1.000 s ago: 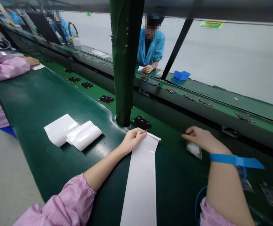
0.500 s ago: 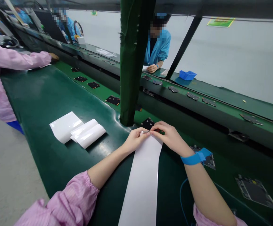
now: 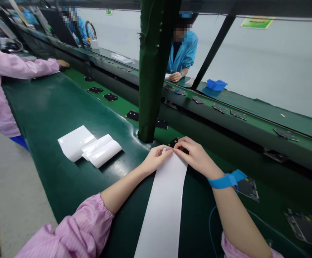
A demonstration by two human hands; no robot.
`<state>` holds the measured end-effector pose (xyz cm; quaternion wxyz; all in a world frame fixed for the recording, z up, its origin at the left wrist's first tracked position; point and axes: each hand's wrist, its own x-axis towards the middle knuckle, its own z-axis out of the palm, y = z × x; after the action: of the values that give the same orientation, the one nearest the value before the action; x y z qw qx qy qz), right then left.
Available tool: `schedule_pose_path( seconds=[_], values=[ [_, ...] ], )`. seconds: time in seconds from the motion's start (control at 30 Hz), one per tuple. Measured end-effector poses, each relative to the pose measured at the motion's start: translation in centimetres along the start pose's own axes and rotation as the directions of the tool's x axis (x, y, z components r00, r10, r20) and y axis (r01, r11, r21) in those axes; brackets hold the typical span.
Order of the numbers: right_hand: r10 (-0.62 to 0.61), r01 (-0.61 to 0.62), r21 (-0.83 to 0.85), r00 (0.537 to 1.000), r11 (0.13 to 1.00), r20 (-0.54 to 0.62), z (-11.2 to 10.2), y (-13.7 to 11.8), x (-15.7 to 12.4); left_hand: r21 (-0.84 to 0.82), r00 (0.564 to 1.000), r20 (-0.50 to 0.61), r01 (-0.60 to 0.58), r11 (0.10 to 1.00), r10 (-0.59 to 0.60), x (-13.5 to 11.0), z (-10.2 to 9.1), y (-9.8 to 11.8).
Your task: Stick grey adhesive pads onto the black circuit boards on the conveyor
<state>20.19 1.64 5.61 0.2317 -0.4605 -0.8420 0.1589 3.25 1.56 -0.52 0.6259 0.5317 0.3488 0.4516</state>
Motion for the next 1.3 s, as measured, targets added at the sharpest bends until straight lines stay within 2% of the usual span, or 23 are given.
schedule_pose_path(
  seconds=[0.1,0.2,0.4,0.47,0.6,0.77,0.83,0.97,1.3],
  values=[
    [-0.017,0.017,-0.048,1.0,0.999,0.001,-0.2,-0.2,0.0,0.009,1.0,-0.003,0.009,1.0,-0.009,0.0,0.0,0.0],
    [-0.009,0.009,-0.003,1.0,1.0,-0.023,-0.6,0.0,-0.1,0.011,0.999,-0.02,0.028,1.0,-0.028,0.0,-0.1,0.0],
    [0.239,-0.235,0.078,0.969,0.969,-0.059,-2.5,2.5,-1.4,0.029,0.998,-0.04,0.056,0.998,-0.055,0.0,-0.1,0.0],
    [0.273,-0.267,0.107,0.961,0.958,-0.045,-3.0,2.9,-1.8,0.052,0.998,-0.048,0.05,0.997,-0.047,-0.1,-0.1,0.1],
    [0.252,-0.247,0.174,0.968,0.953,-0.011,-3.5,1.7,-2.0,0.087,1.0,0.001,0.02,0.996,-0.02,-0.2,0.0,0.0],
    [0.226,-0.263,0.239,0.959,0.935,0.17,-3.0,-0.2,-1.6,0.21,0.973,0.115,-0.22,0.953,0.199,-0.2,-0.2,0.0],
    [0.198,-0.241,0.223,0.96,0.945,0.2,-2.8,-0.5,-1.4,0.266,0.963,0.147,-0.258,0.929,0.225,-0.1,-0.3,0.0],
    [0.169,-0.202,0.16,0.965,0.966,0.203,-2.3,-0.4,-1.2,0.271,0.968,0.163,-0.229,0.935,0.19,0.0,-0.4,0.0],
    [0.162,-0.188,0.101,0.961,0.977,0.225,-2.0,-0.3,-1.1,0.24,0.979,0.117,-0.193,0.951,0.169,-0.1,-0.2,0.2]
  ],
)
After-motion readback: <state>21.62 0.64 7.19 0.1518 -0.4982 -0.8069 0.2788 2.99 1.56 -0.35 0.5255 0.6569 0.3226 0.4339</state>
